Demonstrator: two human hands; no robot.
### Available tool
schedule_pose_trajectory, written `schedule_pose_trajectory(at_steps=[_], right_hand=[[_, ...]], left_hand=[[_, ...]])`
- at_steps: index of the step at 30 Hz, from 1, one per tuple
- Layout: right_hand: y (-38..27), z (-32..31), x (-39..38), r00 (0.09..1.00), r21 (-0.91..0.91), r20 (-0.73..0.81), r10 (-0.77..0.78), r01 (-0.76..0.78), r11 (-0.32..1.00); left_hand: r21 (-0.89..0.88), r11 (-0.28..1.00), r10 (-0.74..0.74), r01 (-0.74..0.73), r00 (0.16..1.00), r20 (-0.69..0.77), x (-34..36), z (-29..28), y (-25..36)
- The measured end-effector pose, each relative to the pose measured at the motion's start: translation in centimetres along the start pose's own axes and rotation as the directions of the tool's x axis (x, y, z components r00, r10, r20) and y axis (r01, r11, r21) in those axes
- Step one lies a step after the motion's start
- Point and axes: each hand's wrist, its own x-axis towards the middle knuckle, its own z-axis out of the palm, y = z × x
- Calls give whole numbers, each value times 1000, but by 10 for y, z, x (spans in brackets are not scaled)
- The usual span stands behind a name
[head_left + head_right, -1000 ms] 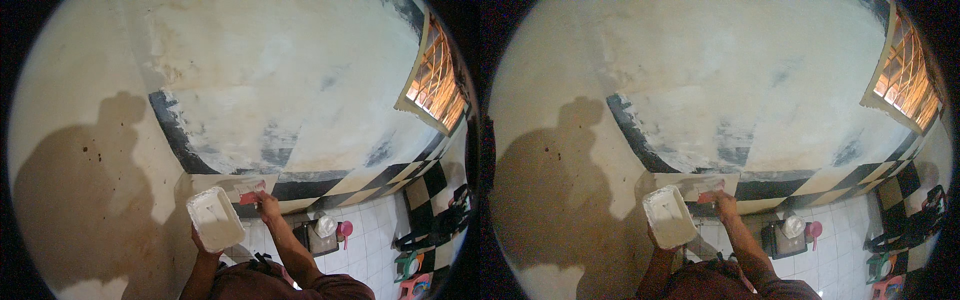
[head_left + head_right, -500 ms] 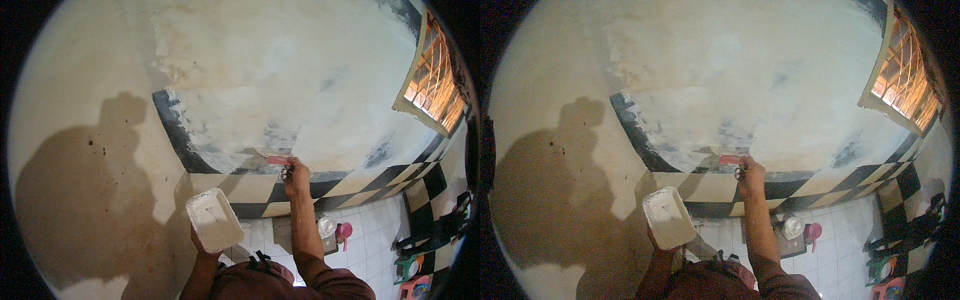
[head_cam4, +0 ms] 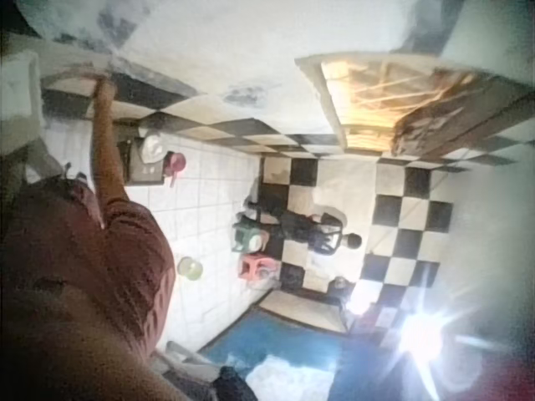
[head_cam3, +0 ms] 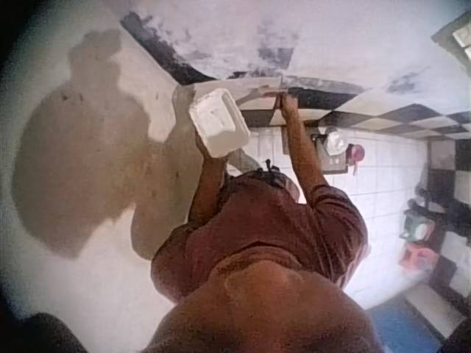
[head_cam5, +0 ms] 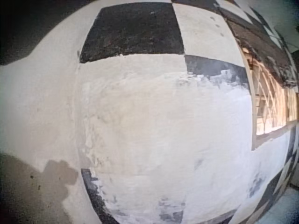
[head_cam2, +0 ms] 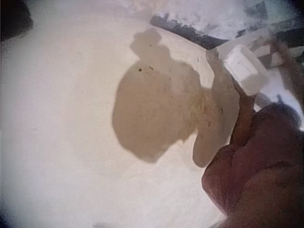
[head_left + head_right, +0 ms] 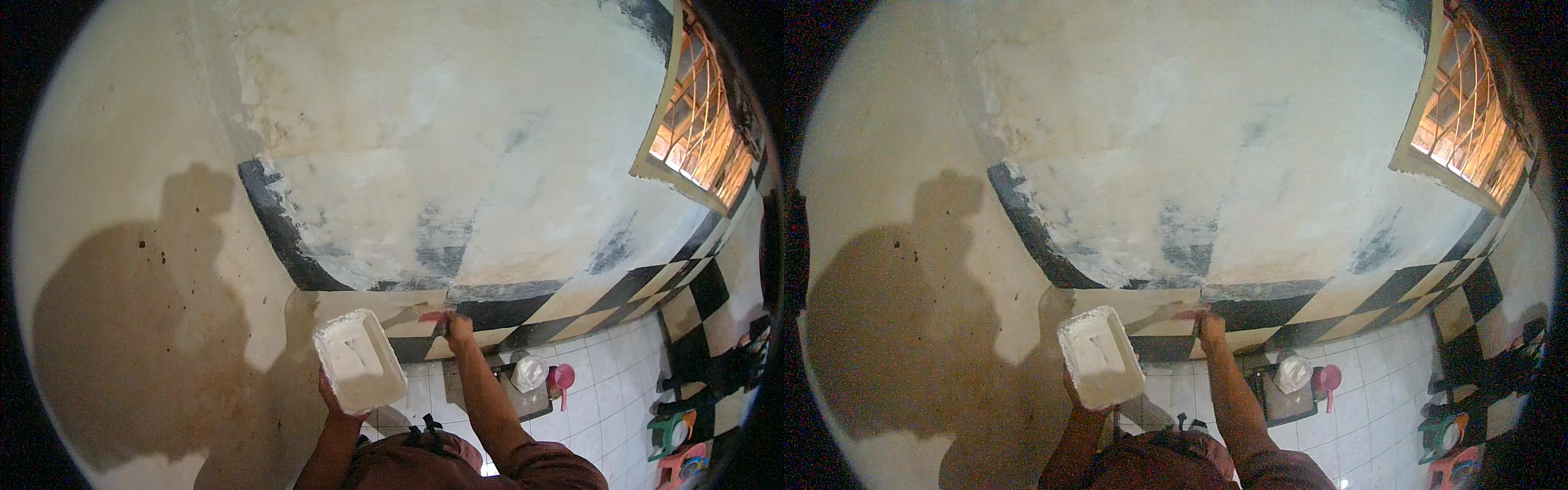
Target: The person applies a white compound to the lower section of a wall using a red spreader tool. They periodically scoop more compound from a white plastic container onto the spreader and then smooth it across the black and white tiled or painted surface.
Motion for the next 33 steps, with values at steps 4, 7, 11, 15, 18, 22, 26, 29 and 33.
schedule_pose_trajectory(at_steps=[4,7,11,15,18,22,26,29,33], right_hand=[[-74,57,-22,986,142,-141,-86,106,984],[-151,76,-53,978,108,8,-210,208,972],[-228,83,-130,944,-17,7,-329,329,944],[-166,63,-145,808,-289,33,-588,571,768],[-107,74,-134,607,-487,17,-795,699,524],[-81,81,-108,380,-789,42,-924,579,203],[-68,136,-73,363,-888,109,-925,454,73],[-56,148,-43,379,-866,174,-909,499,42],[-6,155,-74,241,-653,433,-869,748,-118]], left_hand=[[19,1000,-7,6,999,37,11,-50,8],[17,999,-43,41,993,114,32,-108,3],[48,997,53,-58,994,94,3,-1,-6],[121,987,95,-102,993,66,9,-21,-4],[-2,993,-113,114,987,118,39,-123,1],[-20,990,-139,142,985,102,36,-101,-4],[51,997,-59,54,994,96,28,-94,5],[-28,1000,14,-12,999,50,0,3,-4],[55,966,-254,252,886,388,15,-32,18]])
